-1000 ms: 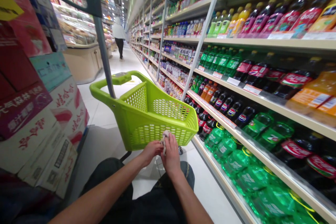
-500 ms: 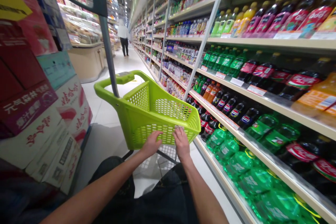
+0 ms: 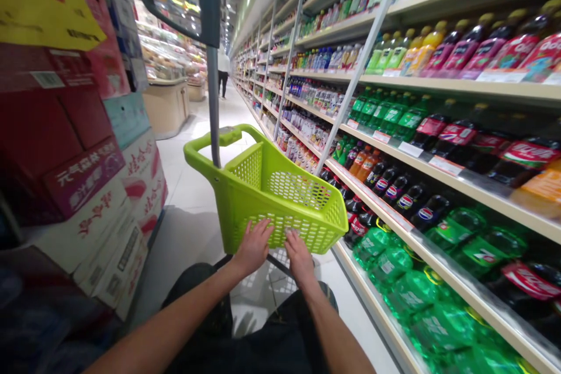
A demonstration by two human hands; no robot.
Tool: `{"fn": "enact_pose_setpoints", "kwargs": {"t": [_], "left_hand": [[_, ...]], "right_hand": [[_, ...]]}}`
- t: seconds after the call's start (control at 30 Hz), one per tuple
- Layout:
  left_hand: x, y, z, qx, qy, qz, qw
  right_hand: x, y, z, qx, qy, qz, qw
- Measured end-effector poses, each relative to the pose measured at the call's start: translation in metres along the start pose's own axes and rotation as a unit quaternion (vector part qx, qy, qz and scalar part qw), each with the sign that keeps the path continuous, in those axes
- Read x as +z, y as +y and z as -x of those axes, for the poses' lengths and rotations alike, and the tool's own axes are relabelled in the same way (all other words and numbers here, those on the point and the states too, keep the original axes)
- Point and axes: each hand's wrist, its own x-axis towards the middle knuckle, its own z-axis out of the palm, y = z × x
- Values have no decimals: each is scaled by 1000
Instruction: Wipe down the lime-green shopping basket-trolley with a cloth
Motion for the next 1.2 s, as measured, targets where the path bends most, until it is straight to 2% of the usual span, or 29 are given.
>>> {"fn": "enact_pose_setpoints", "kwargs": {"t": [0.07,0.23,0.3,0.4,0.47,0.6,0.67,0.73,0.87,0.93,1.07,1.13,1.2], "left_hand": [[-3,-8,2,2,3,-20,1000],[-8,-17,3,-5,20,-61,998],[-8,-18,4,0,23,-67,998],[-7,-24,8,6,28,-71,997],[-8,-30,10,3,33,-79,996],[-8,-36,11,-6,33,-88,996],[-8,-36,11,-3,32,-91,995],[-8,-36,12,5,32,-94,995],[-11,-43,15,7,49,-100,994],[-14,-49,15,-2,61,-103,993],[-19,-55,14,-10,78,-110,991],[-22,-57,15,-9,83,-113,990],[-24,-61,18,-10,86,-115,990]], "right_hand": [[0,-9,-6,-8,2,-5,1000],[-9,-15,-55,26,50,-20,998],[-2,-14,-52,14,47,-20,999],[11,-17,-28,-17,0,-28,999],[12,-23,-23,-19,-21,-40,999],[1,-28,-56,10,16,-39,999],[2,-26,-67,16,39,-28,999],[10,-25,-60,2,33,-23,999],[25,-35,-39,-40,-23,-47,998],[23,-42,-50,-36,-18,-61,997],[20,-49,-90,-5,35,-69,997],[27,-50,-90,-14,22,-64,998],[36,-53,-76,-45,-15,-58,997]]}}
